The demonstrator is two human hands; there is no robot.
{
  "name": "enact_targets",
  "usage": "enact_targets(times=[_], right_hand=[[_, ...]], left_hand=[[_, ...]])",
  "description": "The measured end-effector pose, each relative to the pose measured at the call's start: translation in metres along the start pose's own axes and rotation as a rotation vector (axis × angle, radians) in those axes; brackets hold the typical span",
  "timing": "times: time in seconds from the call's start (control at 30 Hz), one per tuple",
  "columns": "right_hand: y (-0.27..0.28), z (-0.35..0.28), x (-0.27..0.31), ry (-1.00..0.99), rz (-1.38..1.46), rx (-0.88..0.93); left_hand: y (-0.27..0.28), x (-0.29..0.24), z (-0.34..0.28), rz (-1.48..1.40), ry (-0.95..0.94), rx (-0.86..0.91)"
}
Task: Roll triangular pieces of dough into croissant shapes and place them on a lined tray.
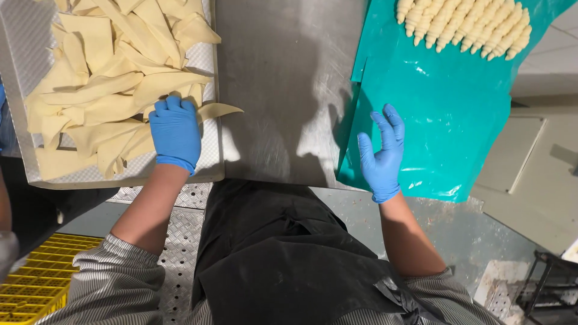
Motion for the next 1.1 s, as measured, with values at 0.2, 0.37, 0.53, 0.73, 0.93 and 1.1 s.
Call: enact_targets(times=[0.2,0.37,0.53,0.73,0.93,1.1], right_hand=[[-0.009,-0.020,0.021,-0.024,0.023,0.005],[-0.035,-0.029,0.035,-0.064,0.137,0.098],[-0.093,-0.027,0.032,-0.391,0.562,0.444],[-0.143,-0.004,0.013,-1.048,1.500,0.359],[-0.122,0.001,0.021,-0.914,1.299,0.432],[-0.161,-0.007,-0.021,-0.690,1.071,0.587]], left_hand=[[0.045,-0.010,-0.012,-0.224,-0.151,-0.103],[0.045,-0.028,-0.027,-0.995,-0.013,0.128],[0.054,-0.093,-0.032,-1.577,0.035,0.288],[0.051,-0.141,-0.045,-1.723,-0.031,0.501],[0.011,-0.121,-0.057,-1.653,0.109,0.386],[0.002,-0.137,-0.056,-1.073,-0.173,0.202]])
Point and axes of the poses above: each hand's wrist, its own z-axis towards the middle knuckle, its own y-axis out of the back of the hand, x = y × z, the point moved 4 cm from there along z, towards the middle knuckle, and after that the axes turned 7 degrees about x, right-handed, at the moved point
